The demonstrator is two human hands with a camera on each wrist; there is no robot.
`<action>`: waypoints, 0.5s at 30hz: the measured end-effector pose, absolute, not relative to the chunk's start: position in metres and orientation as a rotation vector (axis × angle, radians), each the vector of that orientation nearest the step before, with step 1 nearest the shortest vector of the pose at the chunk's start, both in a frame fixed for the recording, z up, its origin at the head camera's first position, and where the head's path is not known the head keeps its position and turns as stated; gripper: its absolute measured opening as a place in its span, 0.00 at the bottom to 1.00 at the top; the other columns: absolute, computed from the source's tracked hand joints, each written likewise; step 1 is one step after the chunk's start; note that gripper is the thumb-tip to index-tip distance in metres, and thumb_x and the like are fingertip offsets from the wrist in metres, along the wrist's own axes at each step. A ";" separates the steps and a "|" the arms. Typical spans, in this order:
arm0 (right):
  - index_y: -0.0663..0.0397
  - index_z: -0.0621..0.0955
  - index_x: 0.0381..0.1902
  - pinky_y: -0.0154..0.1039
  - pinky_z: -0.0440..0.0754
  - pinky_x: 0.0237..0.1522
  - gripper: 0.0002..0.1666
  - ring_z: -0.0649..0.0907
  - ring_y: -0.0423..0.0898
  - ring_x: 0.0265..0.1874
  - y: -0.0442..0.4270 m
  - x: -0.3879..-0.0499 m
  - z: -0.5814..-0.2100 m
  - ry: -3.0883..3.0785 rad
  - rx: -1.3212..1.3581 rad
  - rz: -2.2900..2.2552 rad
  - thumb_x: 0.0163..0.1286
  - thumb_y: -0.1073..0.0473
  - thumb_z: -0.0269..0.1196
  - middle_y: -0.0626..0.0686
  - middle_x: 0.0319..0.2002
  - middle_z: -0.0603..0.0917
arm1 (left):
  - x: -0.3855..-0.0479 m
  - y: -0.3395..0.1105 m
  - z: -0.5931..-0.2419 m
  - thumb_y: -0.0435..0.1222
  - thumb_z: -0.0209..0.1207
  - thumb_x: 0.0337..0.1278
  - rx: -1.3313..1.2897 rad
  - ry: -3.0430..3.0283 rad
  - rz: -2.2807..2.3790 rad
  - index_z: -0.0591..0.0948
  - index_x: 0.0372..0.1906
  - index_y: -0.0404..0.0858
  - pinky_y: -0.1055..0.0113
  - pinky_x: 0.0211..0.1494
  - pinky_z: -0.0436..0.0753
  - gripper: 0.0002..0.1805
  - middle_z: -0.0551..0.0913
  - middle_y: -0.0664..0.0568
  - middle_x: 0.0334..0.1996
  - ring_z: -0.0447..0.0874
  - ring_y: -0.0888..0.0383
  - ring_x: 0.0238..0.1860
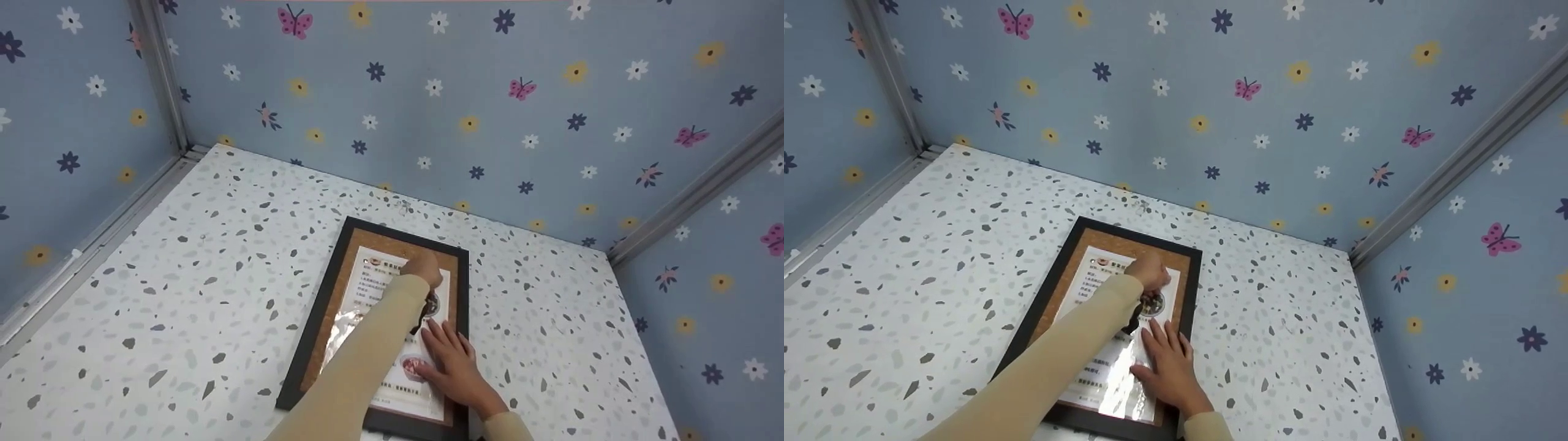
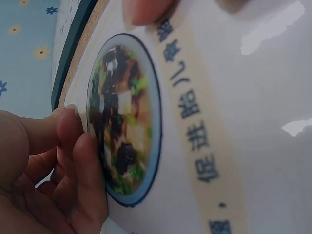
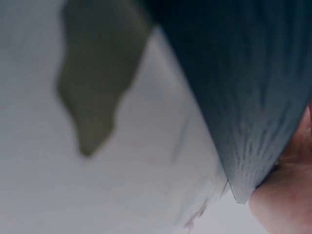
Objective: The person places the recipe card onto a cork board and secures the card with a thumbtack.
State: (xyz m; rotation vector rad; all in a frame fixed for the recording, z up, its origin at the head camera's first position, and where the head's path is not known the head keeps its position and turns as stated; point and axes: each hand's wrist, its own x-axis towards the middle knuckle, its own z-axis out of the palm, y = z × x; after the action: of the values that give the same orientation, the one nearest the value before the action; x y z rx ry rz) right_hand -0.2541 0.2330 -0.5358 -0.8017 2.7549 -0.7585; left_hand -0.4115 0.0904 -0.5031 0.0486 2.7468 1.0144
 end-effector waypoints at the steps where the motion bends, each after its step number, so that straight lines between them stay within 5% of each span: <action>1: 0.60 0.65 0.74 0.63 0.41 0.68 0.43 0.48 0.62 0.75 0.233 -0.254 -0.536 2.754 -0.799 -0.761 0.70 0.40 0.60 0.59 0.76 0.57 | -0.411 0.091 -0.503 0.36 0.59 0.65 0.048 2.744 1.014 0.82 0.48 0.35 0.54 0.43 0.81 0.11 0.84 0.45 0.42 0.80 0.50 0.36; 15: 0.58 0.65 0.74 0.64 0.42 0.68 0.43 0.49 0.62 0.75 0.232 -0.253 -0.535 2.758 -0.776 -0.764 0.70 0.40 0.61 0.57 0.76 0.57 | -0.409 0.094 -0.507 0.34 0.59 0.62 0.039 2.813 0.993 0.81 0.46 0.36 0.54 0.45 0.81 0.10 0.85 0.45 0.41 0.84 0.48 0.40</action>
State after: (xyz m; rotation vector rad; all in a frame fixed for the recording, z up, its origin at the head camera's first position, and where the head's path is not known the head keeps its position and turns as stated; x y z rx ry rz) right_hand -0.2527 0.2318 -0.5348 -0.7756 2.7577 -0.7639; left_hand -0.4092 0.0936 -0.5071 0.0391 2.8130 0.9934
